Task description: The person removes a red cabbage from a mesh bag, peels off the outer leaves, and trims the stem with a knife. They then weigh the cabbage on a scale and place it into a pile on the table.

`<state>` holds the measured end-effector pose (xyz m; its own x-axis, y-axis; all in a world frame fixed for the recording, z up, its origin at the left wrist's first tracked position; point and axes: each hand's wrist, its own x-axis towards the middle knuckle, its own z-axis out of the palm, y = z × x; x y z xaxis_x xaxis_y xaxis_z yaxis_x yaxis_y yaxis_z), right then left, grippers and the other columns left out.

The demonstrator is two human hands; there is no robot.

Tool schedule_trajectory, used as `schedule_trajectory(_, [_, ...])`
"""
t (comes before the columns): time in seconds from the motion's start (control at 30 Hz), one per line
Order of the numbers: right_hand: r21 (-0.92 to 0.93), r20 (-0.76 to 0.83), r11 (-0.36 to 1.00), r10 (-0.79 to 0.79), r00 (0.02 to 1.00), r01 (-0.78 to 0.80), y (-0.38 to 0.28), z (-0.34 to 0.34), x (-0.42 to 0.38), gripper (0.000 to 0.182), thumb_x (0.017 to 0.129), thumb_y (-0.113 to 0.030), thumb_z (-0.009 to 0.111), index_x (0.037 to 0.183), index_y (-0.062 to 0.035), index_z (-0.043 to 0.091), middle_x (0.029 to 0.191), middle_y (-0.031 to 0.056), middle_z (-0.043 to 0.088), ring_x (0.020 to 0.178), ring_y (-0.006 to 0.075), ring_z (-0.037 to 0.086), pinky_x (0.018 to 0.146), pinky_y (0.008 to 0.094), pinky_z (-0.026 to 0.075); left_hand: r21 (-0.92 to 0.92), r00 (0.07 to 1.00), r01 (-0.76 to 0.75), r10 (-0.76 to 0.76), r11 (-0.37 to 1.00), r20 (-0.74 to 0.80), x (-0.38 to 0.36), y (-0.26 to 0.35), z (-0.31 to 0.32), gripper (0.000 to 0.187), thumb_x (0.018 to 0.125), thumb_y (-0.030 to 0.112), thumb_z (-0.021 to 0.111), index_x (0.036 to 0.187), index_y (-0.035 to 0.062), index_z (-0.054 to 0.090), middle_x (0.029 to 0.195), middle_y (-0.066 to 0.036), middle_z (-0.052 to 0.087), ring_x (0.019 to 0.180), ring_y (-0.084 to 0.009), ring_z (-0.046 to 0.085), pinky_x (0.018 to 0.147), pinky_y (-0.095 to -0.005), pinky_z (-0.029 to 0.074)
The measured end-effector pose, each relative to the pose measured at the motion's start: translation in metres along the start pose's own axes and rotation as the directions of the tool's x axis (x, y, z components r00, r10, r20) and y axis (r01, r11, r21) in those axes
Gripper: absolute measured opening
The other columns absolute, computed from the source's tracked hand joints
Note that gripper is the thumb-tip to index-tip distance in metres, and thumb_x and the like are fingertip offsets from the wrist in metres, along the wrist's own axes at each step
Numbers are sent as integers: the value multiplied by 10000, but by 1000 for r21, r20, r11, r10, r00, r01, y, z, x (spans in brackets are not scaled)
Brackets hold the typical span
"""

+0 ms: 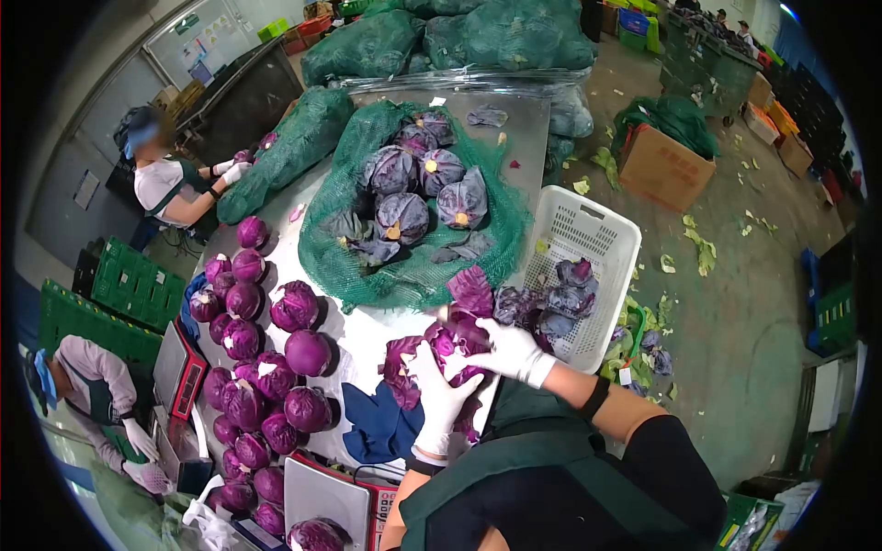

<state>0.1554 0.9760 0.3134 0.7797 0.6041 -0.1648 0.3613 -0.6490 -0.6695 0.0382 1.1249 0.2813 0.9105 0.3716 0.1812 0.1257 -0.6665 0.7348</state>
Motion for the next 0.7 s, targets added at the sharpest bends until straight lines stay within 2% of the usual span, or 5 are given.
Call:
schedule_trajectory(0.2, [157, -332, 968, 236, 913, -194, 134, 34, 12, 285, 807, -387, 620, 814, -103, 603, 769, 124, 641, 709, 311, 635, 600, 392, 506, -432, 967, 247, -194, 868, 163, 1, -37, -9, 1223, 596, 242, 852, 1436, -39, 9, 1435, -255, 222, 1325, -318, 270, 1096, -380, 227])
schedule_trajectory(0.33, [303, -211, 953, 85, 974, -17, 15, -22, -17, 366, 786, -367, 645, 974, -56, 598, 979, 129, 609, 741, 269, 641, 640, 340, 520, -33, 980, 181, -177, 983, 86, 11, 17, -14, 1122, 606, 335, 831, 1393, -96, 157, 1382, -293, 296, 1296, -378, 316, 1068, -410, 282])
schedule_trajectory(0.6, [106, -404, 994, 64, 913, -23, 62, -1, -10, 113, 795, -192, 618, 875, -122, 580, 644, 135, 566, 581, 296, 591, 531, 376, 482, -103, 989, 66, -51, 993, 140, 22, 6, -11, 1161, 557, 359, 852, 1396, -77, 177, 1388, -272, 312, 1295, -347, 335, 1072, -396, 279])
schedule_trajectory(0.67, [-372, -374, 896, -382, 845, 241, 82, -12, -17, 225, 757, -257, 699, 922, -130, 614, 684, 76, 578, 540, 242, 575, 525, 339, 484, -168, 988, 87, -63, 982, 141, 23, -8, -12, 1165, 565, 363, 849, 1398, -80, 165, 1409, -275, 278, 1316, -350, 303, 1082, -396, 260])
schedule_trajectory(0.7, [191, -345, 981, 51, 937, 16, 58, -19, -19, 391, 718, -309, 744, 1045, -123, 638, 776, 39, 584, 587, 181, 577, 586, 284, 498, -134, 990, 101, -86, 986, 116, 23, -9, -8, 1183, 550, 437, 837, 1395, -73, 185, 1408, -306, 261, 1326, -405, 258, 1084, -445, 244])
